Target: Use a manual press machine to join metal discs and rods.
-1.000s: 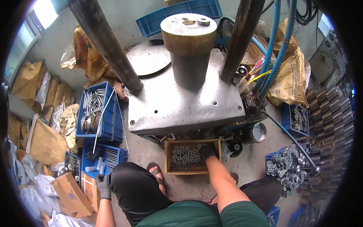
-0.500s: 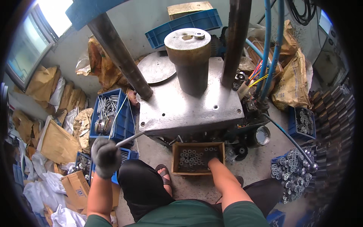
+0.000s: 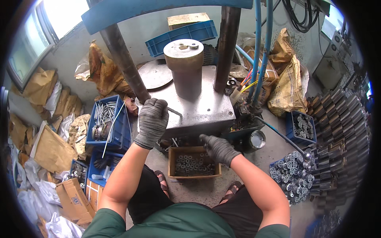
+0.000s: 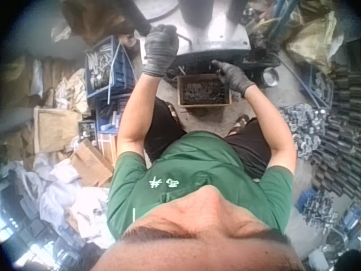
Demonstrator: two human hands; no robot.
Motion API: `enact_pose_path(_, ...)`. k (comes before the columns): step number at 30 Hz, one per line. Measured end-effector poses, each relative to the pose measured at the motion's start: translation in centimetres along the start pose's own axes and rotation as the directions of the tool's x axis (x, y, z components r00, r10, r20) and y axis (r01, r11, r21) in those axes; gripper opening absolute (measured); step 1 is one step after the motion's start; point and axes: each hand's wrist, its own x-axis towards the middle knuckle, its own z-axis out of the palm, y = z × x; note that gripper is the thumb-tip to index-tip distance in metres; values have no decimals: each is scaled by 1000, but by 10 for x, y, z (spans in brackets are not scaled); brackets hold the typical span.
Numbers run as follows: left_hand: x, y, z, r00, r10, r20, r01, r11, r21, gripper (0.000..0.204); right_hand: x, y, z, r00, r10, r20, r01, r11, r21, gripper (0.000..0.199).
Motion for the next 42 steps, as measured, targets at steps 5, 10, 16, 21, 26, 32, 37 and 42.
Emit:
enact_pose_path(5, -3, 2, 35, 986, -48, -157, 38, 997, -67, 22, 2, -5, -41, 975, 160, -153, -85, 909, 407, 18)
enact_pose_path(10, -5, 3, 64, 944, -284, -171, 166, 852, -497, 33, 23, -22, -55, 870, 492, -33, -44, 145, 989, 20)
enact_pose_path(16, -13, -2, 90, 864, -248, 438, 203, 968, 148, 41, 25, 10, -36, 797, 603, 34, -9, -43, 999, 23)
enact_pose_path(21, -14, -9, 88, 764, -281, 581, 199, 959, 202, 39, 20, 8, -36, 776, 630, -22, 41, -15, 999, 24)
enact_pose_path(26, -24, 13, 86, 750, -324, 576, 597, 707, -380, 33, 20, 5, -36, 757, 645, -106, 148, -11, 989, 20)
enact_pose_path(32, -24, 63, 48, 607, -72, 791, 727, 450, -518, 29, 45, -3, -24, 689, 680, -248, 388, -57, 920, 5)
enact_pose_path(37, -37, 78, 54, 449, 0, 893, 851, 305, -428, 33, 32, -8, -44, 693, 700, 169, 281, -479, 832, 6)
enact_pose_path(42, -43, 102, 40, 404, 43, 914, 868, -334, -369, 61, 31, -23, -68, 676, 733, 75, 466, -504, 728, 6)
